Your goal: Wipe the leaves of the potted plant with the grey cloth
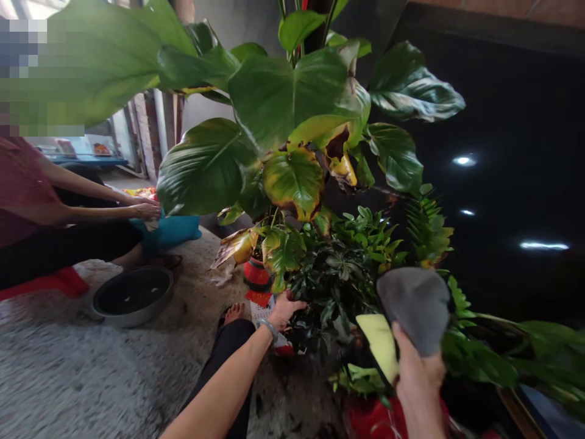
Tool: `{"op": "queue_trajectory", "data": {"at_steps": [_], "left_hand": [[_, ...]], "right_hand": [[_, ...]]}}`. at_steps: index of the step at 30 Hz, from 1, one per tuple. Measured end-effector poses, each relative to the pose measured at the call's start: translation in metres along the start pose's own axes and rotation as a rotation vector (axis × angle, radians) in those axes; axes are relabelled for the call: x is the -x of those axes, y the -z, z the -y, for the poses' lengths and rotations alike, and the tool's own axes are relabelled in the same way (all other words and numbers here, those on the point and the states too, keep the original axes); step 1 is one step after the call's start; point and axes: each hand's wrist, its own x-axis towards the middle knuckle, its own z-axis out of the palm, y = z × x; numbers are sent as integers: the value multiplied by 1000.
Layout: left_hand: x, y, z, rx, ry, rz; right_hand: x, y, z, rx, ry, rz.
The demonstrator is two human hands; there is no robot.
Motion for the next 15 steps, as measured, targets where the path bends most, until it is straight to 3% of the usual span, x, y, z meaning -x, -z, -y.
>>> {"op": "queue_trajectory", "data": {"at_steps": [2, 4, 6, 7, 9, 11, 13, 15], "left_hand": [[1, -2, -1, -5, -4, 0], [2, -2, -2, -10, -22, -10], [1, -2, -2, -11, -36, -16], [1, -1, -2, -11, -34, -17], [0, 0, -2, -13, -16, -18], [0, 1, -2, -7, 2, -20], [0, 1, -1, 6, 7, -18], [0, 1, 1, 22, 12, -7]], "right_hand": [[16, -14, -2, 65, -11, 190], [46, -20, -13, 72, -6, 484], [70, -13, -25, 44, -34, 680], [76, -6, -29, 35, -70, 707], [69, 12, -30, 33, -164, 629], [45, 24, -21, 13, -207, 373], [17, 25, -10, 1, -160, 93], [1, 14, -4, 23, -74, -33]]}}
